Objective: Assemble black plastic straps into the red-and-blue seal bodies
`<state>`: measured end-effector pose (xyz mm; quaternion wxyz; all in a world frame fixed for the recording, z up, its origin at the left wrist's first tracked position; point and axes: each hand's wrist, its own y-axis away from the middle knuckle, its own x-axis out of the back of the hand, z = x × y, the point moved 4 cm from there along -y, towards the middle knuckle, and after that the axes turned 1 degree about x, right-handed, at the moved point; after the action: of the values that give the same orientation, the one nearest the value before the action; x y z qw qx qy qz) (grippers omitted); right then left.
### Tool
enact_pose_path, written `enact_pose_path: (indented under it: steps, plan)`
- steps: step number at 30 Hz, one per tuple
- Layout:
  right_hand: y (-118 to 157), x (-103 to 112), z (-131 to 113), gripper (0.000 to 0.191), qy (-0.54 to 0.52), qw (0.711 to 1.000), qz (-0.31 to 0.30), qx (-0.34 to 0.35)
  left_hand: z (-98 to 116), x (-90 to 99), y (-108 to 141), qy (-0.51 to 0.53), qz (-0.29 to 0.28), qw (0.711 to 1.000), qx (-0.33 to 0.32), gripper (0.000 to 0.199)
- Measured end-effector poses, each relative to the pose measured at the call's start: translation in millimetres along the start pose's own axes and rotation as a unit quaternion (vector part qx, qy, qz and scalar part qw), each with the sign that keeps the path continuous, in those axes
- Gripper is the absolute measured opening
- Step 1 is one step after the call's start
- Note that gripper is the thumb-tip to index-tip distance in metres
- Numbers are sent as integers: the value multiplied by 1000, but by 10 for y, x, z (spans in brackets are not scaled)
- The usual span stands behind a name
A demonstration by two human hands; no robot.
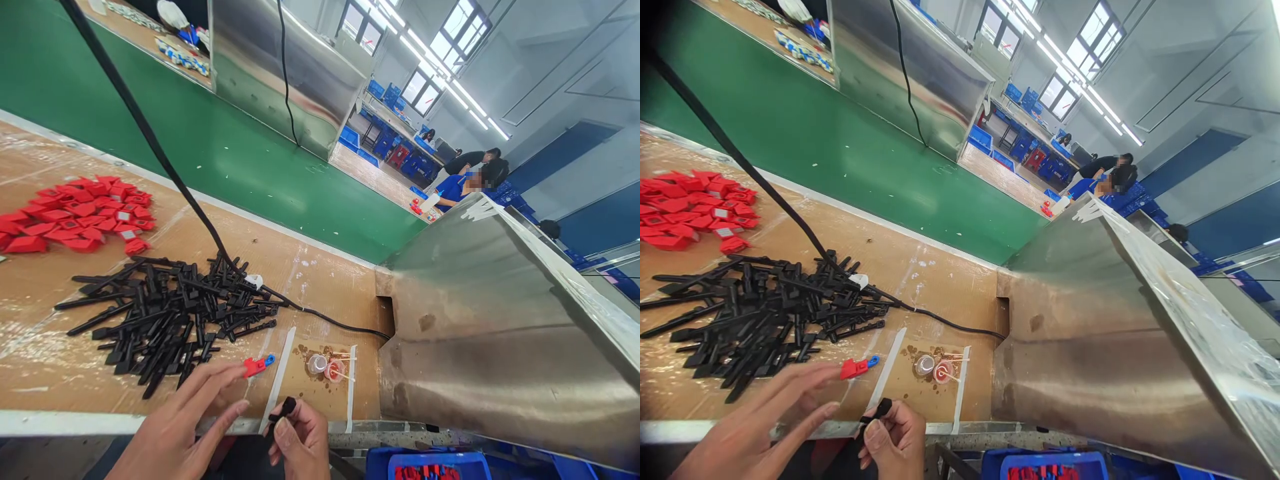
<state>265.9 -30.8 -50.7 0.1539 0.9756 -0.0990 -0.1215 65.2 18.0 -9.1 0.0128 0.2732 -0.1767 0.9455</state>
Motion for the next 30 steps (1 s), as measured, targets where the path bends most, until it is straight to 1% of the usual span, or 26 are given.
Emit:
enact_pose_path:
  steps: [2,4,7,9,12,15,18,20,22,26,30]
  plan:
    - [-4,-3,32,69,1,1000,2,1,-38,-11,-126,-24,-16,999,-22,36]
    - [4,-16,40,69,4,1000,-1,3,-36,-35,-243,-54,-19,998,-28,36]
    - [26,-27,19,69,9,1000,-4,6,42,-83,-348,-80,-9,995,-55,41]
    - [35,-16,0,67,11,1000,-3,9,92,-99,-363,-80,1,994,-77,39]
    - [38,16,-9,66,7,1000,-1,12,127,-115,-310,-60,-8,993,-105,27]
    - [38,36,5,63,2,1000,4,12,139,-147,-191,-43,-14,991,-130,20]
    - [44,28,24,62,-3,1000,6,12,130,-200,-42,-43,1,989,-140,22]
    - [50,16,33,62,-5,1000,5,10,114,-236,42,-55,-1,988,-145,26]
    - [57,10,38,62,-7,1000,5,8,109,-252,95,-70,-6,984,-166,31]
    - [72,16,30,60,-9,1000,4,5,110,-219,91,-90,-26,973,-211,34]
    - [88,23,-8,58,-6,1000,-7,7,109,-142,-41,-80,-59,970,-224,33]
